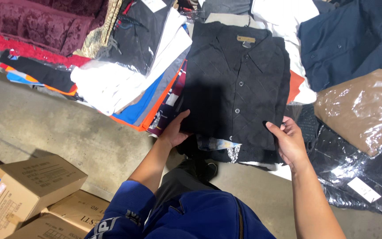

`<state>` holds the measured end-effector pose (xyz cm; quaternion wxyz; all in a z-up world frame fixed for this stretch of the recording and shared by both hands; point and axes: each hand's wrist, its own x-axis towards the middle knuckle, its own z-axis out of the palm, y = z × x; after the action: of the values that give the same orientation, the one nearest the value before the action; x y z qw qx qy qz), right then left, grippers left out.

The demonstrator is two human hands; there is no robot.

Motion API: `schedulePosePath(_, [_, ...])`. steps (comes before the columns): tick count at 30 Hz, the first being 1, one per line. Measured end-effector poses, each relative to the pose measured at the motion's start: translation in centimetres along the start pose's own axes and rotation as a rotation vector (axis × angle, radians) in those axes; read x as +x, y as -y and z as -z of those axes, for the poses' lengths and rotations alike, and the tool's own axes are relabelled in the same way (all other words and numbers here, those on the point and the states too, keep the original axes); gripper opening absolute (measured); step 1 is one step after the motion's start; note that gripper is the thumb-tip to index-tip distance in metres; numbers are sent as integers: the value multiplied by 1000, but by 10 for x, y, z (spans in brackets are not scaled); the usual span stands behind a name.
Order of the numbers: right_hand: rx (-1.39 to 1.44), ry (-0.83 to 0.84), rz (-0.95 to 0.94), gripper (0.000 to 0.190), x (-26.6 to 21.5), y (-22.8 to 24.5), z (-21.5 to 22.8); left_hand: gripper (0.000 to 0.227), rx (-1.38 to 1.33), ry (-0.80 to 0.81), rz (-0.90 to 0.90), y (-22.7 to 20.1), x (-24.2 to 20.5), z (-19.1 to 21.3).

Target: The person picks up several folded shirts one at a time from a table and places them into a cardboard box.

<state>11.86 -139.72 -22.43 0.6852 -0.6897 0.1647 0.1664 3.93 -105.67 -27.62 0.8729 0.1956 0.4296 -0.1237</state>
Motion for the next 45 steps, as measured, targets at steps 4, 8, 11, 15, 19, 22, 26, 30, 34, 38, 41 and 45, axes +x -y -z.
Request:
schedulePosePath(4, [17,44,-15,33,-4,22,-11,63,57,12,64,-10,10,-2])
schedulePosePath(8, [43,65,-44,27,-17,65,-38,70,183,-38,113,-20,26,-1])
schedulePosePath(11, [57,45,-2,31,-2,53,-32,75,235,-19,127,-25,18,-23])
schedulePosePath(15, [47,6,65,43,10,51,-39,82,387,36,49,-37,52,-5])
schedulePosePath(19, [82,5,-53,40,2,71,-44,102,581,33,109,-48,9,-52])
schedulePosePath(22, [137,-26,-113,35,4,67,-39,90,313,92,95,-46,31,-40])
schedulePosePath(26, [103,14,-224,44,15,74,-40,88,243,213,-1,-42,49,-36])
schedulePosePath(30, [-41,68,-309,68,36,91,-52,78,354,213,-48,-47,21,-77])
schedulePosePath(34, [-97,51,-258,74,44,109,-79,72,542,100,-85,-55,10,-100])
schedulePosePath(38, [-168,41,-199,74,70,80,-69,78,921,25,-156,-74,6,-113])
schedulePosePath(41, [-160,14,-205,67,63,81,-74,78,978,17,-207,-74,25,-103])
schedulePosePath(45, [-141,-19,-236,68,49,93,-83,72,1069,11,-225,-64,80,-69])
